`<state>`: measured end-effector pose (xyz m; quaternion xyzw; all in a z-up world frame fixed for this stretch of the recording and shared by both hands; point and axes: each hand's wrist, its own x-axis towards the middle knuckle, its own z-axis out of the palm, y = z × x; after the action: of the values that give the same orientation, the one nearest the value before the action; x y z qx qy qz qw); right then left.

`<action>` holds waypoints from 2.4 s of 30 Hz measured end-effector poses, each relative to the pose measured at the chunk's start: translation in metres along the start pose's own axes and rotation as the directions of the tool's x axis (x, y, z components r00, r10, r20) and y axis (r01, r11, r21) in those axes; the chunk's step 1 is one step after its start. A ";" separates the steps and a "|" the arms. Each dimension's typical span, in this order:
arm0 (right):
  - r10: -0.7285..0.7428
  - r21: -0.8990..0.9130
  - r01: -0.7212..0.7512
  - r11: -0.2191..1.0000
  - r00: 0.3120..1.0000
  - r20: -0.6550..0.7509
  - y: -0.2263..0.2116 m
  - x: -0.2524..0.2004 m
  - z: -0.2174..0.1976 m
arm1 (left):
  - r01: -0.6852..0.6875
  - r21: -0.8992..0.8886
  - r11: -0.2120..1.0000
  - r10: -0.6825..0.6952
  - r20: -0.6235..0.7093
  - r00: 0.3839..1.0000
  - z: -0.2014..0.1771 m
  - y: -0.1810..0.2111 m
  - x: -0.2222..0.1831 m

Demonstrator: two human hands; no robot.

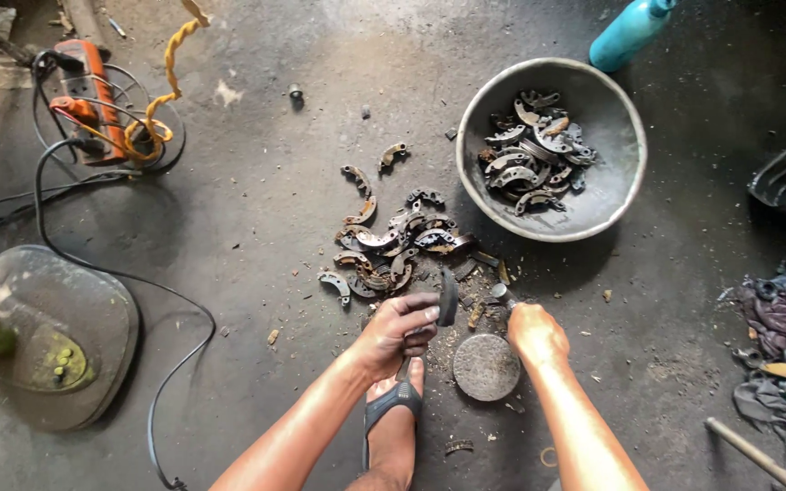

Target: Dismantling used motorcycle brake shoes on a workshop floor using a hammer and a metal base.

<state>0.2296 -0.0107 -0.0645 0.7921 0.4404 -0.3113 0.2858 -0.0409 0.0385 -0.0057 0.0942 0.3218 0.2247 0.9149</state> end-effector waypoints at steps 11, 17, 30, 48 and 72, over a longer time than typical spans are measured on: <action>-0.004 0.048 0.003 0.999 1.000 0.024 -0.003 -0.016 -0.021 | -0.107 0.221 0.969 0.142 -0.148 0.979 0.013 -0.019 0.002; 0.000 0.072 -0.002 0.997 1.000 0.026 -0.001 -0.012 -0.017 | -0.043 0.257 0.965 0.099 -0.209 0.973 0.015 -0.032 0.006; -0.049 0.068 0.052 0.996 0.997 -0.057 0.001 -0.008 -0.003 | -0.556 0.495 0.668 0.508 0.243 0.826 0.004 -0.047 0.006; 0.018 0.062 -0.021 0.998 0.999 0.050 -0.011 -0.015 -0.021 | -0.720 0.690 -0.067 0.657 0.574 0.489 0.009 -0.041 -0.007; 0.258 0.930 -0.022 0.366 0.963 -0.078 0.059 -0.136 0.110 | -0.311 0.823 -0.475 0.399 0.517 0.758 -0.029 -0.150 0.049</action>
<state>0.1979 -0.1877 -0.0234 0.8789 0.1502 -0.3919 -0.2265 0.0275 -0.0701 -0.1023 0.8722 0.3341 0.1824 0.3072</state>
